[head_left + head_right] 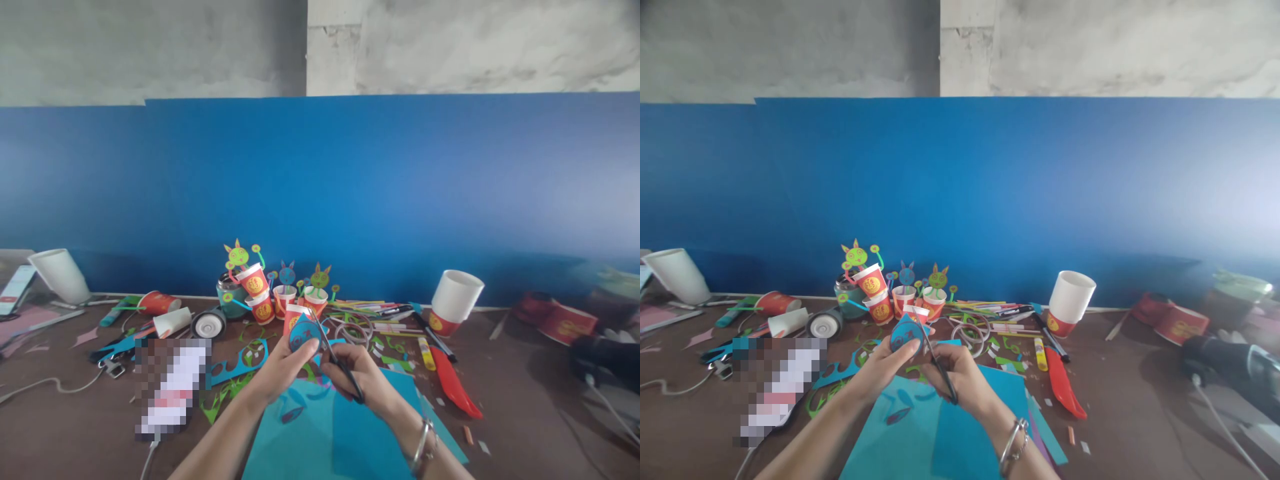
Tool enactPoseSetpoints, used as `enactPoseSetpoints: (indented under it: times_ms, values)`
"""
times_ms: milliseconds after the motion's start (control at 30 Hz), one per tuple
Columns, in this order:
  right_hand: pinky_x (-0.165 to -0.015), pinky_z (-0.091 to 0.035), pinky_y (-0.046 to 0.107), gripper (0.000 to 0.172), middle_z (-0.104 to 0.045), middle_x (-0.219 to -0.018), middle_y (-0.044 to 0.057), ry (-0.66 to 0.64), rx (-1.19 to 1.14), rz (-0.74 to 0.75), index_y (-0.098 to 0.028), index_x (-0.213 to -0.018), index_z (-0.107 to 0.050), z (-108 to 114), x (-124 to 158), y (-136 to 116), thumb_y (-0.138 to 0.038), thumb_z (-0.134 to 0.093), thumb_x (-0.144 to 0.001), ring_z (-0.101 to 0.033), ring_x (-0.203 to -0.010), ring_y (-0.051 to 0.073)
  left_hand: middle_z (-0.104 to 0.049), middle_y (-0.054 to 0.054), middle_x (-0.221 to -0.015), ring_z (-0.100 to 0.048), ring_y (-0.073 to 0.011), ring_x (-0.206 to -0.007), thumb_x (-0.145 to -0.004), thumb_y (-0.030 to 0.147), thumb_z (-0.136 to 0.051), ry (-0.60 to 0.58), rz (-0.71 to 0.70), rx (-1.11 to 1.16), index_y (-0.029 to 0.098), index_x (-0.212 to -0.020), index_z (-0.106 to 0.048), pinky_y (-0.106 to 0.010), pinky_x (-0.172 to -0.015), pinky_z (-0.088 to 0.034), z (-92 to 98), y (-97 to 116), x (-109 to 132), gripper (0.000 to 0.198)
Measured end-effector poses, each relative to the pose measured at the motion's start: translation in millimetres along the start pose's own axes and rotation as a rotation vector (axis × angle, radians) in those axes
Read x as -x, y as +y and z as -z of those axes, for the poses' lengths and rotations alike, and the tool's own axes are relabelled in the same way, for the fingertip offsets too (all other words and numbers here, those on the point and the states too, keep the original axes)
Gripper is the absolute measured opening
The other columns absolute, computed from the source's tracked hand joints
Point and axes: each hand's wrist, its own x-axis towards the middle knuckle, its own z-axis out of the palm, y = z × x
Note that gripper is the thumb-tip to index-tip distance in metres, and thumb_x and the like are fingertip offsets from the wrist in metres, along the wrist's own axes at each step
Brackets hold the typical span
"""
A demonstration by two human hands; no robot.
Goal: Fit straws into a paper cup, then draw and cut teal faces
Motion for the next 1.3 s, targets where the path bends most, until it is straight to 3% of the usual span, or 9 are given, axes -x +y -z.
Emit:
enactPoseSetpoints:
  times_ms: [167, 567, 733, 900, 1067, 1300]
  values:
    - [-0.033, -0.029, 0.016, 0.033, -0.047, -0.045, -0.007, -0.034, 0.029, 0.002, -0.015, -0.073, -0.057, 3, 0, 1, -0.046, -0.068, -0.072, -0.040, -0.036, 0.005, -0.065, -0.003, -0.078, -0.059, -0.0183, -0.076, -0.076, 0.049, -0.063, 0.004, 0.050, 0.014, 0.018, -0.094, -0.066, -0.031, -0.077, -0.048, -0.4, 6, 2, 0.036]
    - [-0.032, -0.023, 0.016, 0.031, -0.040, -0.043, -0.009, -0.027, 0.073, -0.026, -0.016, -0.067, -0.055, 4, 1, -2, -0.044, -0.066, -0.074, -0.032, -0.034, 0.003, -0.058, 0.000, -0.069, -0.054, -0.0152, -0.069, -0.074, 0.048, -0.064, -0.033, 0.062, -0.040, 0.017, -0.081, -0.066, -0.026, -0.068, -0.043, 2.2, 24, 4, 0.032]
    - [-0.031, -0.021, 0.016, 0.031, -0.039, -0.042, -0.010, -0.025, 0.055, -0.018, -0.016, -0.069, -0.055, 4, -1, 4, -0.044, -0.066, -0.074, -0.031, -0.032, 0.003, -0.065, -0.004, -0.083, -0.056, -0.0178, -0.078, -0.073, 0.047, -0.065, 0.046, 0.072, -0.046, 0.017, -0.081, -0.065, -0.028, -0.074, -0.043, 0.5, 21, 5, 0.031]
    - [-0.031, -0.023, 0.016, 0.032, -0.040, -0.040, -0.009, -0.025, 0.021, -0.014, -0.016, -0.067, -0.055, 0, -2, 4, -0.044, -0.067, -0.073, -0.033, -0.031, 0.004, -0.064, -0.004, -0.080, -0.055, -0.0217, -0.090, -0.080, 0.050, -0.055, 0.182, 0.004, -0.074, 0.017, -0.083, -0.064, -0.028, -0.076, -0.043, -4.5, 17, 2, 0.034]
    - [-0.033, -0.028, 0.017, 0.030, -0.046, -0.045, -0.007, -0.039, -0.011, 0.018, -0.015, -0.067, -0.056, -3, -1, 0, -0.042, -0.068, -0.072, -0.038, -0.034, 0.004, -0.064, -0.005, -0.086, -0.056, -0.0219, -0.090, -0.081, 0.046, -0.056, 0.126, -0.078, -0.103, 0.016, -0.092, -0.064, -0.028, -0.077, -0.044, -5.0, 17, -1, 0.033]
    - [-0.031, -0.020, 0.017, 0.029, -0.037, -0.038, -0.010, -0.032, 0.007, -0.006, -0.016, -0.063, -0.054, -3, 0, -1, -0.040, -0.067, -0.073, -0.031, -0.031, 0.004, -0.063, -0.005, -0.091, -0.055, -0.0218, -0.091, -0.082, 0.042, -0.055, 0.089, -0.083, -0.116, 0.016, -0.101, -0.064, -0.028, -0.077, -0.044, -1.8, 19, 0, 0.034]
